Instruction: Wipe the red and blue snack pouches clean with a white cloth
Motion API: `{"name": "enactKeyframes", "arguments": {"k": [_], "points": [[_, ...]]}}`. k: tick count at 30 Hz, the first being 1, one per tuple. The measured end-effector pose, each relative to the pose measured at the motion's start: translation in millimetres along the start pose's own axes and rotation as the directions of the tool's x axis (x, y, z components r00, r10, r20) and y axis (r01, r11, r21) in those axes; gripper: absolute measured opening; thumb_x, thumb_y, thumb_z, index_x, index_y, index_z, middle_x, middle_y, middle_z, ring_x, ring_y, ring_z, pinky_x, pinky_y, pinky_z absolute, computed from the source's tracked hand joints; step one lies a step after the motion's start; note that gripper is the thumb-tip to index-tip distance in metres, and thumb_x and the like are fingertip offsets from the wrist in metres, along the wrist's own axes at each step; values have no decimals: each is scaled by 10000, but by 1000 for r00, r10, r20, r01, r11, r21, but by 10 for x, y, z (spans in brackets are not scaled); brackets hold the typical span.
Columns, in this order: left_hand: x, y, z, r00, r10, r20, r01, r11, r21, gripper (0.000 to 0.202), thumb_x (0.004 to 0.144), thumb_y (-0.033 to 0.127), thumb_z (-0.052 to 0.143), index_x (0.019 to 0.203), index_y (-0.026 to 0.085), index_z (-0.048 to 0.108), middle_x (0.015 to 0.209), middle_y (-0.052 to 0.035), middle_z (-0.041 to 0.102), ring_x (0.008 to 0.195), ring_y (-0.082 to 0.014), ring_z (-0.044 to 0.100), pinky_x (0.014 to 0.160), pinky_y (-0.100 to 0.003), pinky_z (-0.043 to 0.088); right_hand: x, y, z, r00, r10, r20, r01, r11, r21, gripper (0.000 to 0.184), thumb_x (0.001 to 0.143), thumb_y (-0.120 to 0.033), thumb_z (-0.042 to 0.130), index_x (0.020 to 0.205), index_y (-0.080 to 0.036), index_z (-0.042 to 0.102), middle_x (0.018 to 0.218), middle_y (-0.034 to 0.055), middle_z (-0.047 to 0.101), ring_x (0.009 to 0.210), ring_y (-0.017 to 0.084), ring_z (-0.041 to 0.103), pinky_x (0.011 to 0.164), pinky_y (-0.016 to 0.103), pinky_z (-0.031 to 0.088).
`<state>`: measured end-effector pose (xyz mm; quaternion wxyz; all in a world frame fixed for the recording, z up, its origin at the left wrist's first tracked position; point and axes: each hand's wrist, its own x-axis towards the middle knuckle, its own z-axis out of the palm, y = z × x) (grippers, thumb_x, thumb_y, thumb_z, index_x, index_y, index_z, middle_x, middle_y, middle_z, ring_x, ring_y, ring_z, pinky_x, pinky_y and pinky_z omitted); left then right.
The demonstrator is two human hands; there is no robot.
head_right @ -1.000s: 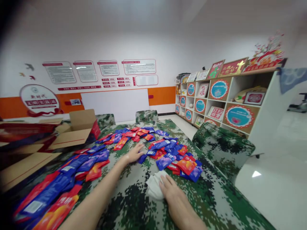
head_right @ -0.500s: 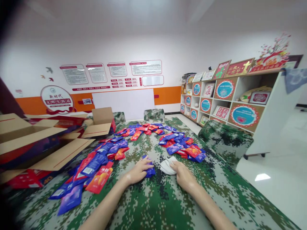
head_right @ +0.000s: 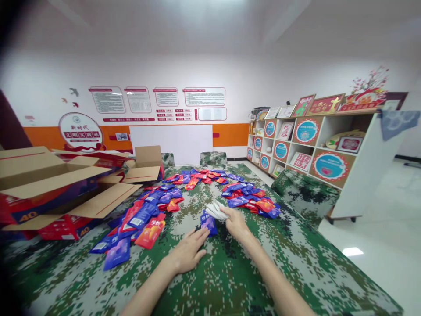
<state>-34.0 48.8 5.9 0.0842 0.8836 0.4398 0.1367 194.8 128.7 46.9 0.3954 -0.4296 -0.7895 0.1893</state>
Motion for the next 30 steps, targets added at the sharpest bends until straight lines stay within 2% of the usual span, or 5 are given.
{"name": "enactKeyframes", "arguments": {"k": [5, 11, 16, 22, 30], "points": [[-34, 0, 14, 1000, -6, 5, 6, 1000, 16, 577, 902, 466, 375, 1413, 233, 244, 1460, -61, 268, 1351, -218, 182, 1098, -417, 156, 81, -264, 210, 997, -79, -1, 79, 997, -9, 630, 561, -42, 356, 1103, -170, 649, 1187, 52, 613, 1132, 213, 536, 1024, 425, 359], [-58, 70, -60, 1000, -23, -3, 23, 1000, -17, 562, 898, 463, 378, 1397, 220, 293, 1444, -71, 303, 1344, -248, 200, 1093, -440, 149, 52, -336, 335, 981, -189, 36, 192, 975, -114, 657, 589, -12, 341, 1168, -177, 606, 1227, 73, 585, 1157, 207, 510, 1032, 427, 359], [-97, 100, -108, 998, -17, -62, 14, 998, -57, 522, 882, 440, 428, 1361, 250, 345, 1409, -64, 367, 1311, -258, 277, 1087, -450, 163, -268, -260, 557, 890, -372, 262, 429, 878, -212, 706, 639, 0, 390, 1307, -217, 470, 1347, 82, 471, 1280, 238, 359, 1045, 475, 339], [-94, 41, -77, 998, -14, -64, 8, 996, -91, 519, 885, 473, 424, 1349, 252, 345, 1409, -69, 365, 1317, -269, 259, 1092, -481, 127, -464, -111, 749, 899, -338, 278, 414, 861, -295, 745, 733, 1, 325, 1426, -252, 222, 1454, 42, 307, 1358, 211, 189, 1064, 476, 319], [-50, 10, -56, 997, -39, -67, 33, 995, -92, 497, 882, 478, 418, 1329, 264, 378, 1375, -62, 414, 1303, -272, 280, 1090, -481, 119, -214, -20, 630, 841, -370, 394, 471, 860, -198, 694, 729, -8, 362, 1389, -222, 331, 1423, 71, 365, 1339, 214, 248, 1063, 485, 308]]}}
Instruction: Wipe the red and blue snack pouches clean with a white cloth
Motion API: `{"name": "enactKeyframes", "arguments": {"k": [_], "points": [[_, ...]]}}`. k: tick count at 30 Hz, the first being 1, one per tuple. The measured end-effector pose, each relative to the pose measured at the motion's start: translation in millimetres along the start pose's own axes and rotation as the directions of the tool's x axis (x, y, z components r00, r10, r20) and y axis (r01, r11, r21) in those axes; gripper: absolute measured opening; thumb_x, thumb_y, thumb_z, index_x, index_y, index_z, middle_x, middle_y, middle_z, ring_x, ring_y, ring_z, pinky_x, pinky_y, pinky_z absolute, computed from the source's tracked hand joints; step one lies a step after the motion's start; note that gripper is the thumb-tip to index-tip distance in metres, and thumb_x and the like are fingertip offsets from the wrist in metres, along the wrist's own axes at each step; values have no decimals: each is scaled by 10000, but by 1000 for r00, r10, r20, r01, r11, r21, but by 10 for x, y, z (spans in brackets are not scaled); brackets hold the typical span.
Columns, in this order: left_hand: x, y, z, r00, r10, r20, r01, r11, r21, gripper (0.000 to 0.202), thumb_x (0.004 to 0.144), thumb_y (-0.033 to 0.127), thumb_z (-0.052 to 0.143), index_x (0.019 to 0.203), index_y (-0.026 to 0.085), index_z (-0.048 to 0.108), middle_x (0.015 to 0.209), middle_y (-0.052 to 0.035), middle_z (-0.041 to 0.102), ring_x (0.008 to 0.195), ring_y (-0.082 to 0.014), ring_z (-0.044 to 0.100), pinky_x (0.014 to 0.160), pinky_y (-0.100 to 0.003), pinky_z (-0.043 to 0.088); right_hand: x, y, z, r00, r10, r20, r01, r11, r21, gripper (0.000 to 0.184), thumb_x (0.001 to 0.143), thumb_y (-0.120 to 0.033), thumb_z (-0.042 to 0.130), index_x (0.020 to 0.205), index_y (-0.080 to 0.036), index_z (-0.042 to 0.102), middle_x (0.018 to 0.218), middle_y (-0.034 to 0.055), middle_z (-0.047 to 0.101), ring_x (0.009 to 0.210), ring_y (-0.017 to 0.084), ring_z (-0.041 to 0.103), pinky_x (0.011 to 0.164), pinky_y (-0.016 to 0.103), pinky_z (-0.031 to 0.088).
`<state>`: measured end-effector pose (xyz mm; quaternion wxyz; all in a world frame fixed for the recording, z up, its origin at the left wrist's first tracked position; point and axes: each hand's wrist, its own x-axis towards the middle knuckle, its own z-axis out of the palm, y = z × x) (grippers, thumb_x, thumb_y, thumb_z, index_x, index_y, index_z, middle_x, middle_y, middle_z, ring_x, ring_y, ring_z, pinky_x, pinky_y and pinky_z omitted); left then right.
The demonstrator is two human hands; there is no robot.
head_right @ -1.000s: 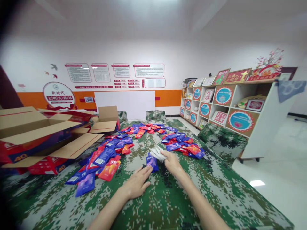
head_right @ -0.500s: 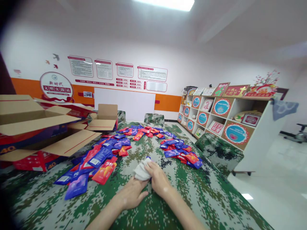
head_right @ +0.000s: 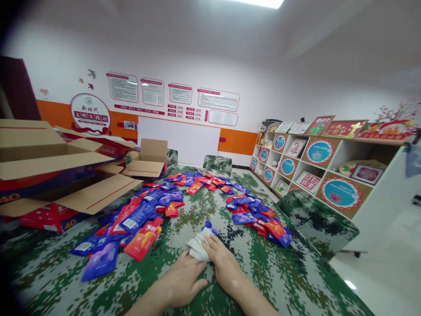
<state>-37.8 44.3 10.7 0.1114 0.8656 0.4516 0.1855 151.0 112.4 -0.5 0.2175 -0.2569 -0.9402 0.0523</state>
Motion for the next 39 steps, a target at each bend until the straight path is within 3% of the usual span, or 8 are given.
{"name": "enactKeyframes", "arguments": {"k": [5, 13, 19, 23, 26, 30, 35, 39], "points": [[38, -19, -19, 999, -4, 48, 4, 1000, -7, 577, 894, 490, 374, 1404, 237, 272, 1421, -69, 346, 1310, -259, 271, 1090, -447, 143, 326, 337, 11, 997, 38, 61, -37, 999, -5, 557, 765, -80, 432, 1311, -188, 469, 1382, 104, 422, 1308, 235, 314, 1065, 444, 298], [42, -19, 8, 998, -6, 61, 4, 1000, 23, 590, 900, 499, 354, 1418, 241, 239, 1469, -43, 244, 1358, -234, 150, 1095, -435, 141, 851, 778, 131, 961, 278, -6, -278, 960, 12, 559, 688, 7, 424, 1185, -179, 597, 1270, 76, 552, 1159, 236, 504, 996, 370, 377], [36, 25, -7, 997, -10, 77, 4, 997, 82, 589, 899, 485, 360, 1416, 229, 239, 1468, -62, 242, 1355, -234, 162, 1087, -445, 161, 839, 662, -98, 951, 301, -74, -296, 953, 68, 616, 640, 41, 353, 1179, -126, 598, 1245, 67, 573, 1164, 210, 503, 1013, 332, 357], [33, 42, -24, 997, 6, 74, -11, 997, 76, 593, 890, 478, 383, 1411, 233, 244, 1452, -66, 286, 1339, -247, 207, 1079, -440, 177, 542, 350, -234, 977, 175, -126, -167, 983, 71, 623, 651, 14, 364, 1190, -199, 595, 1282, 66, 542, 1192, 207, 473, 1034, 388, 343], [28, 48, -6, 999, -12, 47, 9, 998, 67, 501, 888, 466, 392, 1341, 252, 369, 1337, -71, 453, 1250, -256, 358, 1062, -452, 201, 187, 63, -160, 995, 87, -50, -84, 995, 56, 643, 660, 3, 390, 1234, -237, 553, 1316, 60, 509, 1245, 218, 413, 1050, 438, 322], [34, 54, 20, 999, -25, 20, 23, 997, 71, 390, 885, 454, 409, 1206, 251, 497, 1248, -56, 524, 1190, -251, 411, 1060, -446, 202, -76, -132, -17, 994, 58, -94, -54, 997, 48, 700, 682, 9, 371, 1357, -176, 393, 1408, 93, 387, 1338, 212, 248, 1079, 471, 273], [68, 54, -16, 997, -13, 71, 9, 998, 68, 518, 890, 464, 392, 1358, 249, 339, 1379, -59, 402, 1272, -251, 322, 1075, -439, 176, 150, 107, -22, 998, 61, -25, -60, 997, 45, 572, 716, -50, 426, 1274, -145, 508, 1351, 130, 458, 1299, 232, 325, 1069, 433, 293], [87, 27, -20, 992, -3, 127, -7, 997, 80, 591, 907, 474, 344, 1426, 231, 204, 1474, -61, 229, 1344, -250, 187, 1088, -438, 144, 493, 490, 42, 981, 193, 10, -193, 981, 10, 487, 743, -80, 458, 1204, -177, 581, 1318, 106, 501, 1237, 245, 413, 1034, 388, 330]]}}
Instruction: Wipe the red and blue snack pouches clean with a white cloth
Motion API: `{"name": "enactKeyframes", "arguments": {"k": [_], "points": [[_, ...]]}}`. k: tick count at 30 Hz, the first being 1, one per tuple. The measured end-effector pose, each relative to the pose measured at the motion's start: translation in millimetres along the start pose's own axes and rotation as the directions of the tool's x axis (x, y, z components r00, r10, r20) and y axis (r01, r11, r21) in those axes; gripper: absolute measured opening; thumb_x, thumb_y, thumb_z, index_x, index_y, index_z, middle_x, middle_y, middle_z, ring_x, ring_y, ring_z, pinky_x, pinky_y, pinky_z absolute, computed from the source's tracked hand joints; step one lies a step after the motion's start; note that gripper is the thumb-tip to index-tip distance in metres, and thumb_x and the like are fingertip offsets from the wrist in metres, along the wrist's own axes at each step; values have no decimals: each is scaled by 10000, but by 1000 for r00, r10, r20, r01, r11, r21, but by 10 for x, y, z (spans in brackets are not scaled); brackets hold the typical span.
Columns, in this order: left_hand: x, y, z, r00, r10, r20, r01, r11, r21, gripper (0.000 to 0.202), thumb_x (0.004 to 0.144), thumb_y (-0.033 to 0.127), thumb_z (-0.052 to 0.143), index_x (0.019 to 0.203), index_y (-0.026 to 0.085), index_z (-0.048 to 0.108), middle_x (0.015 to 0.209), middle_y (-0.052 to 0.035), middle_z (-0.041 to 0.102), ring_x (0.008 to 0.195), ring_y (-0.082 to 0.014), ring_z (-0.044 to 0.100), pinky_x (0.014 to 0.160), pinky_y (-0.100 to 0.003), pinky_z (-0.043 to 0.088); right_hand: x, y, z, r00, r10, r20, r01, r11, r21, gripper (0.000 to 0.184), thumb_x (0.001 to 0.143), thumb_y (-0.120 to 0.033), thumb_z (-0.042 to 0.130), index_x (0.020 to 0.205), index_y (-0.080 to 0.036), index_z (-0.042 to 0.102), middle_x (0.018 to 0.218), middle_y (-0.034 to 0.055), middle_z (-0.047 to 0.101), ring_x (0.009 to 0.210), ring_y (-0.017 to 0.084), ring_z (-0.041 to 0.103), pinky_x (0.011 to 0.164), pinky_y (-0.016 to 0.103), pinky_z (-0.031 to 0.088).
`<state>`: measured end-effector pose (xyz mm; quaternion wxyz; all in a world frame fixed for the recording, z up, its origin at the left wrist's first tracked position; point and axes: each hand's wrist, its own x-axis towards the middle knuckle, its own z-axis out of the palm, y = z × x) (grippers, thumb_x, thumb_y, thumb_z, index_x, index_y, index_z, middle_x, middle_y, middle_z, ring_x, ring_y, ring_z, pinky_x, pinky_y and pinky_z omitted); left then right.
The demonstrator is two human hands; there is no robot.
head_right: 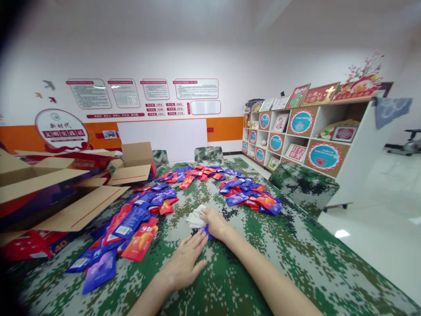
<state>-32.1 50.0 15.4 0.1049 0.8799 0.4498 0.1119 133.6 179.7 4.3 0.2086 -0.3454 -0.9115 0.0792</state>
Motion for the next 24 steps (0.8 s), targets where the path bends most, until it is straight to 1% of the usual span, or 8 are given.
{"name": "enactKeyframes", "arguments": {"k": [4, 6, 8, 12, 15, 18, 21, 24], "points": [[-1, -3, 25, 1000, 3, 2, -3, 1000, 13, 594, 912, 479, 338, 1431, 234, 186, 1481, -50, 206, 1361, -230, 134, 1095, -434, 136, 324, 188, 86, 998, 57, -15, -57, 998, -9, 504, 709, -25, 446, 1161, -172, 614, 1264, 102, 550, 1174, 249, 473, 1002, 360, 351], [-9, 0, 35, 1000, 3, -3, -3, 1000, 16, 597, 910, 480, 343, 1431, 238, 181, 1480, -48, 211, 1362, -226, 131, 1096, -431, 137, 386, 218, 72, 998, 66, -21, -66, 998, -6, 526, 686, -7, 444, 1151, -178, 621, 1244, 95, 567, 1150, 241, 494, 985, 340, 366], [-18, -3, 38, 1000, -1, -8, 1, 1000, 14, 597, 908, 476, 351, 1430, 242, 180, 1484, -47, 200, 1362, -226, 129, 1096, -433, 137, 355, 233, 0, 996, 81, -36, -81, 997, -6, 556, 674, 8, 424, 1164, -176, 613, 1254, 95, 560, 1151, 234, 497, 984, 336, 366], [-12, -1, 8, 1000, -14, -1, 14, 1000, 2, 619, 877, 457, 425, 1417, 249, 206, 1476, -58, 222, 1342, -228, 195, 1085, -425, 168, 5, 277, -253, 985, 108, -132, -113, 993, -29, 596, 679, 12, 380, 1218, -160, 568, 1274, 102, 540, 1169, 221, 480, 1004, 341, 343], [52, 74, -27, 996, -29, -89, 34, 998, 59, 625, 811, 411, 536, 1367, 233, 313, 1434, -80, 285, 1307, -256, 246, 1068, -416, 199, -406, 321, -392, 978, 118, -172, -134, 988, -82, 578, 684, -7, 386, 1206, -163, 579, 1238, 108, 563, 1149, 227, 492, 997, 347, 349], [180, 205, -30, 979, -46, -201, 79, 984, 162, 590, 780, 349, 576, 1326, 250, 375, 1342, -96, 368, 1222, -292, 325, 1016, -443, 251, -752, 356, -413, 980, 147, -138, -165, 977, -135, 586, 669, -4, 388, 1195, -165, 590, 1214, 113, 576, 1142, 232, 493, 994, 354, 353], [333, 312, 9, 974, -77, -212, 125, 967, 222, 519, 807, 386, 554, 1299, 307, 411, 1217, -91, 448, 1102, -300, 406, 944, -472, 299, -916, 382, -369, 972, 177, -157, -203, 964, -173, 586, 673, 1, 378, 1202, -146, 584, 1240, 122, 552, 1161, 233, 468, 1014, 358, 331], [464, 351, 59, 971, -113, -210, 163, 957, 239, 443, 821, 465, 519, 1211, 255, 508, 1153, -118, 467, 1062, -317, 416, 896, -467, 337, -942, 396, -332, 967, 200, -161, -229, 954, -193, 586, 659, 9, 385, 1190, -129, 592, 1234, 133, 551, 1157, 235, 461, 1017, 354, 323]]}}
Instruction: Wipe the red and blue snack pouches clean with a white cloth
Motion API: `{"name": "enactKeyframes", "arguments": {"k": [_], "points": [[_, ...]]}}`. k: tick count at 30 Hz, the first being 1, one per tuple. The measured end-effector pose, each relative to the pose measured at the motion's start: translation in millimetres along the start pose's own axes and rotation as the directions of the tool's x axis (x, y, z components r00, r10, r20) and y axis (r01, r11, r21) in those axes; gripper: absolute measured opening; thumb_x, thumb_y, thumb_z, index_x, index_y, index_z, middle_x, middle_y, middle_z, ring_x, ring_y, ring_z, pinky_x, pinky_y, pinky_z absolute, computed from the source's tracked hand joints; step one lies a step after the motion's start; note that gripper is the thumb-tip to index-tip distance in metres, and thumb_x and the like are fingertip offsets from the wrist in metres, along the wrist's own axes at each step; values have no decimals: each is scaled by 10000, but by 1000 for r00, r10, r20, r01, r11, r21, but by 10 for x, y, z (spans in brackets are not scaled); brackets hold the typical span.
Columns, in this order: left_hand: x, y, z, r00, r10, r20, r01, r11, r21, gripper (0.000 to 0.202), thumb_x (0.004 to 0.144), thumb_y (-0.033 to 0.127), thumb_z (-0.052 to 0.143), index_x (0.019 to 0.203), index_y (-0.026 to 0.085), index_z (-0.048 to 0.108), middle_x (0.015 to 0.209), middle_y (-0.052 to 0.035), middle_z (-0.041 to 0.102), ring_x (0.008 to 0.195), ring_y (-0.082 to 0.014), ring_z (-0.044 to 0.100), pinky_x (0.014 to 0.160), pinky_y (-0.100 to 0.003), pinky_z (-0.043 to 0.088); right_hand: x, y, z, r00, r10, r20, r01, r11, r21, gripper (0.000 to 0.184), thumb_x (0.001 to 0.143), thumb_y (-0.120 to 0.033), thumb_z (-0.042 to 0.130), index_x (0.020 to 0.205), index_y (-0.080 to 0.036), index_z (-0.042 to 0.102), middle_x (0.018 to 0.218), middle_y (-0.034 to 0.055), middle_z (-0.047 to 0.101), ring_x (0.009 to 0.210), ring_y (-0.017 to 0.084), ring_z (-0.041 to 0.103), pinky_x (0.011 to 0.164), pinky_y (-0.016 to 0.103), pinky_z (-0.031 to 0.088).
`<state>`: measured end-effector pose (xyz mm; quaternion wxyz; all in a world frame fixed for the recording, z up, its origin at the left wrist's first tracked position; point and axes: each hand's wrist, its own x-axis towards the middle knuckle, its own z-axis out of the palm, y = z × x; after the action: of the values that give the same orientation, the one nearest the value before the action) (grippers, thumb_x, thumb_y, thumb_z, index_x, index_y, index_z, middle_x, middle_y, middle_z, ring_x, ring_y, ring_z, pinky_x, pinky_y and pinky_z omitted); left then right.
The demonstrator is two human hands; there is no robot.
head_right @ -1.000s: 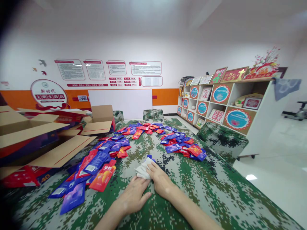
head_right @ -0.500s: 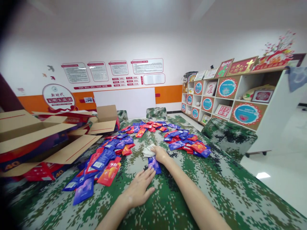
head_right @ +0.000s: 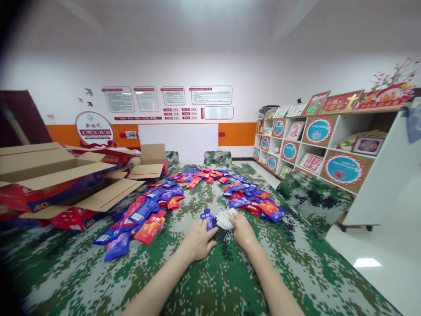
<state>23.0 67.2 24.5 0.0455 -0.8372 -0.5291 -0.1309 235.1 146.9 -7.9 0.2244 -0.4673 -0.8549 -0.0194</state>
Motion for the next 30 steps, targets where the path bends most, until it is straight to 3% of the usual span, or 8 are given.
{"name": "enactKeyframes", "arguments": {"k": [4, 11, 16, 19, 22, 26, 28, 30], "points": [[125, 6, 60, 997, -68, 37, 68, 998, -5, 348, 795, 441, 543, 1038, 193, 569, 1093, -137, 483, 1045, -327, 426, 856, -438, 375, -2, 13, 33, 1000, -27, -12, 27, 1000, -14, 584, 673, 18, 372, 1192, -137, 589, 1230, 122, 550, 1157, 232, 448, 1018, 342, 317], [241, -310, -23, 970, -242, -37, 221, 931, -292, 382, 676, 55, 534, 1028, 198, 497, 1041, -82, 522, 996, -234, 490, 883, -327, 368, -11, 97, 111, 1000, -10, 7, 10, 1000, 11, 601, 659, 17, 380, 1205, -132, 581, 1260, 124, 534, 1173, 233, 430, 1028, 362, 299], [110, -656, -15, 895, -435, -96, 372, 849, -377, 248, 725, 46, 454, 926, 184, 506, 946, -40, 557, 932, -179, 523, 837, -277, 392, -16, 85, 113, 1000, -20, -6, 20, 1000, 3, 607, 654, 12, 384, 1202, -154, 585, 1249, 120, 542, 1167, 232, 444, 1025, 373, 307], [-39, -735, 72, 872, -482, -82, 412, 815, -408, 202, 738, 71, 470, 899, 176, 531, 931, -37, 578, 906, -171, 539, 825, -269, 399, -20, 74, 108, 999, -37, -12, 37, 999, -34, 616, 638, 17, 383, 1193, -149, 592, 1240, 118, 547, 1154, 234, 457, 1023, 361, 318], [-193, -709, 142, 878, -475, -58, 413, 814, -409, 179, 738, 121, 524, 906, 175, 555, 962, -49, 578, 939, -185, 535, 859, -291, 386, -22, 69, 113, 999, -48, -15, 48, 998, -51, 623, 625, 26, 376, 1182, -141, 598, 1238, 120, 546, 1156, 233, 456, 1026, 362, 321], [-383, -623, 98, 880, -463, -103, 419, 861, -287, 241, 789, 284, 545, 1017, 204, 555, 1200, -96, 482, 1166, -277, 406, 953, -429, 320, -32, 47, 113, 998, -51, -24, 50, 998, -37, 608, 643, 24, 365, 1184, -136, 593, 1249, 125, 535, 1172, 231, 443, 1033, 367, 317], [-488, -600, 22, 926, -358, -122, 326, 919, -222, 339, 818, 306, 515, 1145, 217, 510, 1346, -97, 373, 1283, -284, 272, 1010, -453, 265, -39, 32, 105, 999, -40, -21, 40, 999, 4, 592, 659, 19, 368, 1181, -142, 595, 1257, 123, 532, 1184, 231, 436, 1039, 369, 309], [-602, -598, -53, 982, -169, -80, 149, 968, -204, 453, 840, 299, 488, 1281, 226, 412, 1428, -75, 288, 1341, -246, 170, 1066, -425, 202, -39, 25, 89, 1000, -22, -18, 23, 999, 47, 570, 674, 13, 375, 1174, -144, 600, 1261, 127, 533, 1190, 239, 437, 1041, 379, 307]]}}
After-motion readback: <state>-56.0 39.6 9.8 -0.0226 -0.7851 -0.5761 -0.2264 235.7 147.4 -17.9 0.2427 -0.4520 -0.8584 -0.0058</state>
